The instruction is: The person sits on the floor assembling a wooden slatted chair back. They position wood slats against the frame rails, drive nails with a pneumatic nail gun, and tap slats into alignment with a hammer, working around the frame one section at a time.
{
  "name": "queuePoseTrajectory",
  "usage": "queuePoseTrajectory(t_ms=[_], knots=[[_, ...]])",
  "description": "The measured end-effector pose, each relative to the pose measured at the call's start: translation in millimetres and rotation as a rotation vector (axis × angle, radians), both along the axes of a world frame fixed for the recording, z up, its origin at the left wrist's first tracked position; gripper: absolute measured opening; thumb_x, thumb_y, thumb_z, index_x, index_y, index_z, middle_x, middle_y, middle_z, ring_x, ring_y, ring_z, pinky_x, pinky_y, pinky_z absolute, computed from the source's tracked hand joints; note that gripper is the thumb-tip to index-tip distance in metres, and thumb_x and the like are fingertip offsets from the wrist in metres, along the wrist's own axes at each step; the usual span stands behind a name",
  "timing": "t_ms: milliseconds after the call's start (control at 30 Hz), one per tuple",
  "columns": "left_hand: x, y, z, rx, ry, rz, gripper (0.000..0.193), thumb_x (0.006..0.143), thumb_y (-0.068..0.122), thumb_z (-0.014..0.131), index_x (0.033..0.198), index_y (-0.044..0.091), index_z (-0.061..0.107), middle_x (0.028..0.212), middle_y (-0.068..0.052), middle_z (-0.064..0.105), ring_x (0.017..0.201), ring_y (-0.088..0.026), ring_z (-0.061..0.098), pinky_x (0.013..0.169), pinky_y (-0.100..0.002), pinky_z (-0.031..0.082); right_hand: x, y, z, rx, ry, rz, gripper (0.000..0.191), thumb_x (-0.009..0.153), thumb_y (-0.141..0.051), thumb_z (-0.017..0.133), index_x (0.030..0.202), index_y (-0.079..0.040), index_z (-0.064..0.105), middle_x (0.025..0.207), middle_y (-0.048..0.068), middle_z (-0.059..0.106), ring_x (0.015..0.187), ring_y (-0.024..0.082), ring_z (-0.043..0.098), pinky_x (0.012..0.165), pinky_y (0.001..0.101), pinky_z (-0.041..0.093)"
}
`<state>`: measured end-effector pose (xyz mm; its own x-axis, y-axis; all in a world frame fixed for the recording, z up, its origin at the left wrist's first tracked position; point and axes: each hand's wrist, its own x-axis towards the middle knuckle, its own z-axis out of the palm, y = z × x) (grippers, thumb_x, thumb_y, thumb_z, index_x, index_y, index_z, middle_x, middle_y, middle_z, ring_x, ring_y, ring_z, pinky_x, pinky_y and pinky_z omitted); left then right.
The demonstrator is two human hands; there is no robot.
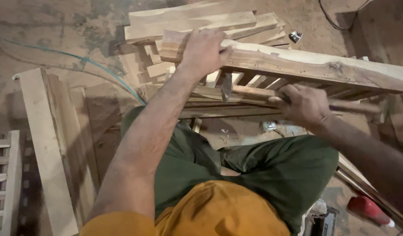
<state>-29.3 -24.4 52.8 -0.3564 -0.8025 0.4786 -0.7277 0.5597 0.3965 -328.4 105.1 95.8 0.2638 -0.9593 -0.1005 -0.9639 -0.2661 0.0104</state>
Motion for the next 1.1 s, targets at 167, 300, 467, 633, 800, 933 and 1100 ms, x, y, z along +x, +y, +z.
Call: queuePoseTrajectory(t_ms=[167,300,467,633,800,933,1100], knots=[[3.8,0.3,2.5,0.084,0.246,0.004,0.042,0.095,0.014,0.062,0.134,0.0,0.061,0.094,-0.016,0.077,0.086,-0.037,0.073,0.083,-0.051,0.055,16.3,18.0,47.4,0.398,-0.646,-0.464,0.027,0.103,-0.033,0.059,0.11,-0.009,0.07,0.08,0.01,0.069,0.064,0.016,0.061,0.054,0.032,0.052],[0.9,-3.0,-8.9,0.036,0.114,0.059,0.045,0.095,0.01,0.062,0.138,-0.001,0.057,0.089,-0.019,0.074,0.083,-0.039,0.072,0.08,-0.053,0.055,10.5,38.5,111.3,0.215,-0.641,-0.495,0.03,0.108,-0.029,0.05,0.11,-0.006,0.069,0.081,0.013,0.066,0.062,0.022,0.057,0.05,0.0379,0.05],[0.9,-9.1,-21.8,-0.015,0.089,0.062,0.05,0.094,0.011,0.064,0.141,-0.001,0.053,0.086,-0.018,0.074,0.085,-0.038,0.072,0.083,-0.053,0.054,31.5,35.1,99.1,-0.252,-0.505,-0.136,0.035,0.106,-0.034,0.052,0.12,-0.003,0.061,0.081,0.021,0.068,0.07,0.037,0.062,0.06,0.0487,0.051],[-1.8,-8.1,-1.6,0.185,0.066,0.051,0.075,0.076,0.017,0.068,0.146,0.0,0.047,0.087,-0.014,0.074,0.083,-0.037,0.071,0.074,-0.05,0.054,28.4,15.4,51.3,0.079,-0.201,-0.112,0.041,0.104,-0.039,0.053,0.119,-0.002,0.057,0.079,0.026,0.069,0.075,0.048,0.066,0.067,0.058,0.051],[-6.5,9.5,15.5,0.224,0.122,0.054,0.05,0.101,0.032,0.06,0.146,0.011,0.056,0.105,-0.014,0.074,0.098,-0.034,0.071,0.092,-0.049,0.056,6.7,51.0,-2.0,0.076,-0.399,-0.111,0.044,0.106,-0.044,0.054,0.097,-0.001,0.06,0.077,0.026,0.065,0.073,0.049,0.062,0.067,0.0577,0.051],[41.4,15.9,17.8,0.095,-0.16,-0.003,0.061,0.089,0.059,0.075,0.126,0.011,0.068,0.117,-0.017,0.068,0.113,-0.036,0.061,0.097,-0.059,0.042,-4.4,109.0,-98.6,0.537,-0.835,-0.632,0.039,0.102,-0.043,0.057,0.098,-0.006,0.064,0.07,0.011,0.059,0.055,0.022,0.054,0.05,0.042,0.049],[88.3,27.6,19.7,0.018,-0.318,-0.078,0.096,0.072,0.074,0.081,0.135,0.004,0.059,0.123,-0.019,0.063,0.119,-0.039,0.054,0.104,-0.053,0.037,2.8,163.4,-213.7,0.811,-0.86,-0.63,0.039,0.095,-0.039,0.07,0.102,0.0,0.071,0.073,0.007,0.068,0.059,0.02,0.062,0.052,0.036,0.052]])
